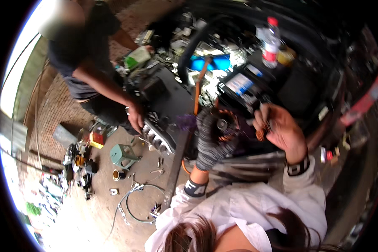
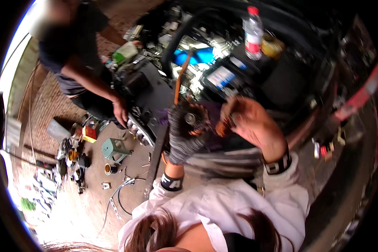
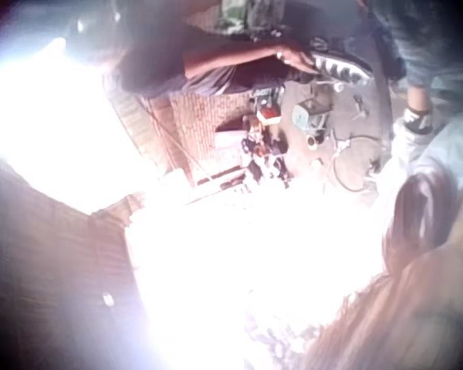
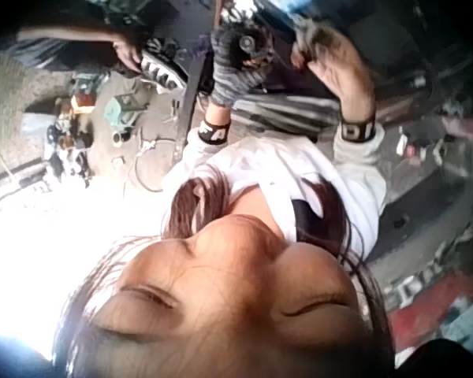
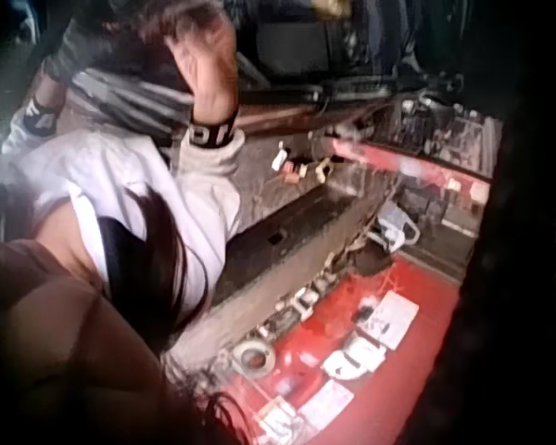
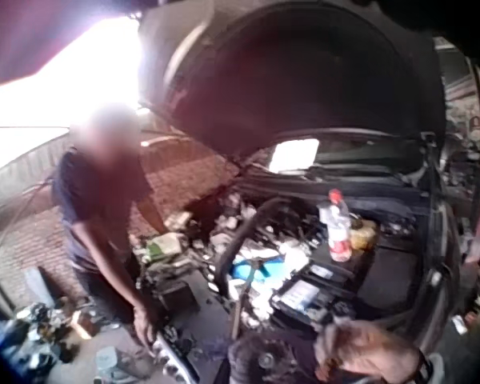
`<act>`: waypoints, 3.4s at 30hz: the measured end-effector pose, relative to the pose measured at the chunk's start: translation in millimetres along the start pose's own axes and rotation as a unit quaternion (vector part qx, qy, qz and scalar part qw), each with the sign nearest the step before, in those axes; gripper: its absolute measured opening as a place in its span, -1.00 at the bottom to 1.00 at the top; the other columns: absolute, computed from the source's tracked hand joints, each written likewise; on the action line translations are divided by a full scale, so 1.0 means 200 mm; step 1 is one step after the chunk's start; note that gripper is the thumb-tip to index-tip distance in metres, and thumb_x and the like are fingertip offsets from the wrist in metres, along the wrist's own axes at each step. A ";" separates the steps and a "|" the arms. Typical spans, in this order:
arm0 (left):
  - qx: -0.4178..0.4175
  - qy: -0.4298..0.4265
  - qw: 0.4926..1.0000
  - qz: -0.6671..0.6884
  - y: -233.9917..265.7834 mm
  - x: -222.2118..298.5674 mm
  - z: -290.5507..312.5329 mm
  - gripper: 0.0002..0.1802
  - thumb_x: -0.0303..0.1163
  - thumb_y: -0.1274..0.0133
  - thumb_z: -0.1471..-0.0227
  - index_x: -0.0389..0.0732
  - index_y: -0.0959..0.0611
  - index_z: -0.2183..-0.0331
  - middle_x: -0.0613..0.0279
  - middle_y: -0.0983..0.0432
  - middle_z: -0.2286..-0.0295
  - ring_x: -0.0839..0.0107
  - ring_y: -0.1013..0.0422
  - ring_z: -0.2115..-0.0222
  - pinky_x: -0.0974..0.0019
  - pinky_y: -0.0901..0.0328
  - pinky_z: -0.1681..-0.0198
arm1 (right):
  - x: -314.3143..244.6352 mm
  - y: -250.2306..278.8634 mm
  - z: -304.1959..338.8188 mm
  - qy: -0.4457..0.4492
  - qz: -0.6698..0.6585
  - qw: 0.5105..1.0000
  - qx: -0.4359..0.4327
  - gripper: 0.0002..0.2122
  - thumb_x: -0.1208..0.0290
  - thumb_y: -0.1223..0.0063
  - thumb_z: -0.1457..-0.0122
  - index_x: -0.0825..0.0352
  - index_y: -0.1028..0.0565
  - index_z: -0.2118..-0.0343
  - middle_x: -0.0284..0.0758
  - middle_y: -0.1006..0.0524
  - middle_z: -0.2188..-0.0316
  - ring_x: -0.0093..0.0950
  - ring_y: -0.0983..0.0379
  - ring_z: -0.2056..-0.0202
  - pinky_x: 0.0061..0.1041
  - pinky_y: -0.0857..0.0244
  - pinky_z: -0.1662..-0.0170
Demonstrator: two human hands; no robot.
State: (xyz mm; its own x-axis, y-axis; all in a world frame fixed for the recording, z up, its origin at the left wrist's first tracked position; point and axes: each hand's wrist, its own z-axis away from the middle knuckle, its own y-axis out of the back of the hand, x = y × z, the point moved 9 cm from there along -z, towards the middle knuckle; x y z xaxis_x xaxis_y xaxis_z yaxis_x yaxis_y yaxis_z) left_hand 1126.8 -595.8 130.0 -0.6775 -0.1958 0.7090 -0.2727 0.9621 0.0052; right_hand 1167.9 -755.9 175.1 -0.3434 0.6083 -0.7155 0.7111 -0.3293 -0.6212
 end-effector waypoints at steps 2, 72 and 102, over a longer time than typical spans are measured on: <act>-0.005 -0.048 0.993 -0.112 0.02 0.05 -0.04 -0.26 -0.46 -0.32 0.29 -0.18 -0.39 0.00 0.11 -0.39 0.10 0.15 -0.26 -0.04 0.11 -0.19 -0.11 | 0.01 0.04 0.05 -0.022 0.008 0.999 0.033 -0.82 0.46 -0.13 -0.17 0.42 -0.40 0.26 -0.24 -0.43 0.31 -0.36 -0.47 0.24 -0.34 -0.37 0.17; -0.026 0.177 0.965 0.190 0.04 0.08 0.05 -0.12 -0.40 -0.43 0.27 -0.15 -0.36 -0.10 0.21 -0.35 -0.02 0.33 -0.32 -0.04 0.29 -0.25 -0.10 | -0.02 -0.16 -0.13 -0.019 0.640 0.746 -0.184 -0.86 0.48 -0.28 0.04 0.33 -0.52 0.45 -0.29 -0.46 0.44 -0.32 -0.43 0.36 -0.40 -0.30 0.29; -0.061 0.268 0.859 0.431 -0.09 -0.14 0.05 -0.20 -0.17 -0.19 0.05 -0.20 -0.29 -0.18 0.15 -0.31 -0.10 0.30 -0.28 -0.09 0.21 -0.23 -0.14 | 0.12 -0.03 -0.01 0.057 -0.324 0.940 0.093 -0.76 0.64 0.00 -0.19 0.49 -0.39 0.08 -0.17 -0.42 0.14 -0.44 -0.32 0.08 -0.58 -0.35 0.14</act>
State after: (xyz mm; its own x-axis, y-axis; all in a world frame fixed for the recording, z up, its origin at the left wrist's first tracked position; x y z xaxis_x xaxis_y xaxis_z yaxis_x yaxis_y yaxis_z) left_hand 1143.9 -610.6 104.0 -0.1698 0.6841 0.7093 0.2685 0.7247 -0.6347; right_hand 1156.8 -737.8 161.6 -0.5923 0.7941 -0.1363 0.2528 0.0225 -0.9673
